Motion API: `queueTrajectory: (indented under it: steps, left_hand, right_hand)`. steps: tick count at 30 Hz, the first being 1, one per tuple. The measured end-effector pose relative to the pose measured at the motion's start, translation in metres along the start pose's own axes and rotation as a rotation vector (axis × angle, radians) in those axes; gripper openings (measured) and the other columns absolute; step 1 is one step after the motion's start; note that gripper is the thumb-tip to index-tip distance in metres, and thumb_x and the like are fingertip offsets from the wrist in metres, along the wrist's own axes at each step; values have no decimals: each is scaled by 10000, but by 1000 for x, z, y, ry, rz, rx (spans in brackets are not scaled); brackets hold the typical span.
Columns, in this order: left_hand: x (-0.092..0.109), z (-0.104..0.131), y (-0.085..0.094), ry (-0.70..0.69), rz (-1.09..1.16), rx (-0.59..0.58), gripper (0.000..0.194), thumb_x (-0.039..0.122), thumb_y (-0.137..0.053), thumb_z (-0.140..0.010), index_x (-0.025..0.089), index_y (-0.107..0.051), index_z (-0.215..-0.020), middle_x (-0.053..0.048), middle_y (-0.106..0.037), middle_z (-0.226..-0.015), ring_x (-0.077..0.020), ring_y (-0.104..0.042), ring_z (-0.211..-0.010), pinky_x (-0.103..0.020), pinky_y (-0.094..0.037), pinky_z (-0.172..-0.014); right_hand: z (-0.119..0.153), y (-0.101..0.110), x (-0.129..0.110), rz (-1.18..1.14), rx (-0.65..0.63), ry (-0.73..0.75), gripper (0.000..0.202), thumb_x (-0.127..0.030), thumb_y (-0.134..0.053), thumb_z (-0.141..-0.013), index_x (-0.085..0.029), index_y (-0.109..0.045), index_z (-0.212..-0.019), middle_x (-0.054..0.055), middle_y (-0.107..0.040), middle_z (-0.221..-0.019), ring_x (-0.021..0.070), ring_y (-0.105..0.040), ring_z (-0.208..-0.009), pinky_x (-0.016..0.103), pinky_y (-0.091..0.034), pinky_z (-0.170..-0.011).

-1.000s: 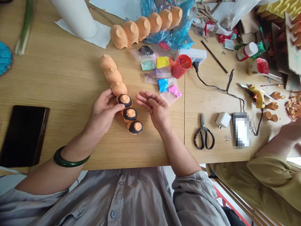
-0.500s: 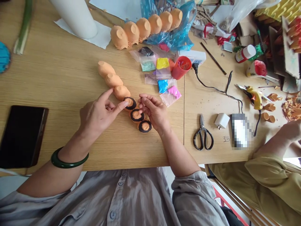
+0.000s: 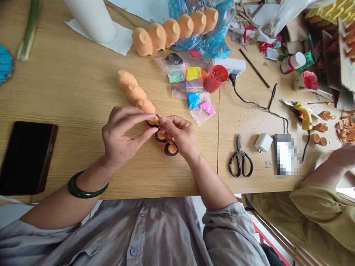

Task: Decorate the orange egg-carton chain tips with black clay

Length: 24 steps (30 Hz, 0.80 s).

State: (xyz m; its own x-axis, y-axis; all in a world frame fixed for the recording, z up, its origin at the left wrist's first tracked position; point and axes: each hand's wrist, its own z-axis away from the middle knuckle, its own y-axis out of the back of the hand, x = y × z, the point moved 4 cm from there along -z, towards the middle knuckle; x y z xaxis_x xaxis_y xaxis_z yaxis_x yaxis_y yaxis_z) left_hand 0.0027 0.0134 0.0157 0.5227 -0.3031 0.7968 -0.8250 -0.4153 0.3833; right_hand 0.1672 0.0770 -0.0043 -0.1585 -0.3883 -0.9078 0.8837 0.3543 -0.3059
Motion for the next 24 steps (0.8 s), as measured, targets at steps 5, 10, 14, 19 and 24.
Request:
queueTrajectory:
  steps: [5, 10, 14, 19, 24]
  left_hand:
    - [2, -1, -2, 69, 88, -52, 64, 402, -875, -978, 355, -861, -937, -35, -798, -947, -304, -745, -1026, -564, -601, -1105]
    - [2, -2, 0, 83, 55, -47, 151, 471, -866, -980, 348, -857, -892, -35, -786, -877, -299, -744, -974, -550, -633, -1049]
    - [2, -3, 1, 61, 56, -26, 125, 457, -863, -990, 345, -873, -937, -43, -813, -939, -295, -761, -992, -528, -631, -1039]
    - [0, -3, -1, 117, 116, -87, 106, 455, -899, -957, 355, -868, -947, -40, -797, -952, -312, -752, -1050, -573, -617, -1102]
    - [-4, -3, -1, 148, 135, -63, 107, 456, -928, -927, 366, -871, -927, -36, -764, -872, -317, -740, -1011, -599, -630, -1091]
  right_hand:
    - [8, -8, -7, 88, 5, 58, 615, -757, -982, -763, -215, -700, -695, -49, -609, -601, 62, -399, -499, 234, -307, -448]
    - [8, -7, -10, 118, -38, 29, 636, -781, -957, -779, -220, -675, -682, -40, -629, -615, 71, -436, -499, 233, -314, -445]
    - [6, -5, -7, 64, -52, -3, 609, -758, -973, -771, -217, -697, -719, -50, -625, -621, 61, -398, -472, 234, -291, -420]
    - [7, -6, -7, 92, -46, 13, 616, -767, -955, -792, -216, -695, -709, -45, -617, -615, 66, -418, -483, 234, -299, -433]
    - [9, -6, -14, 180, -27, 70, 655, -799, -922, -814, -219, -657, -665, -37, -599, -596, 79, -441, -525, 236, -334, -470]
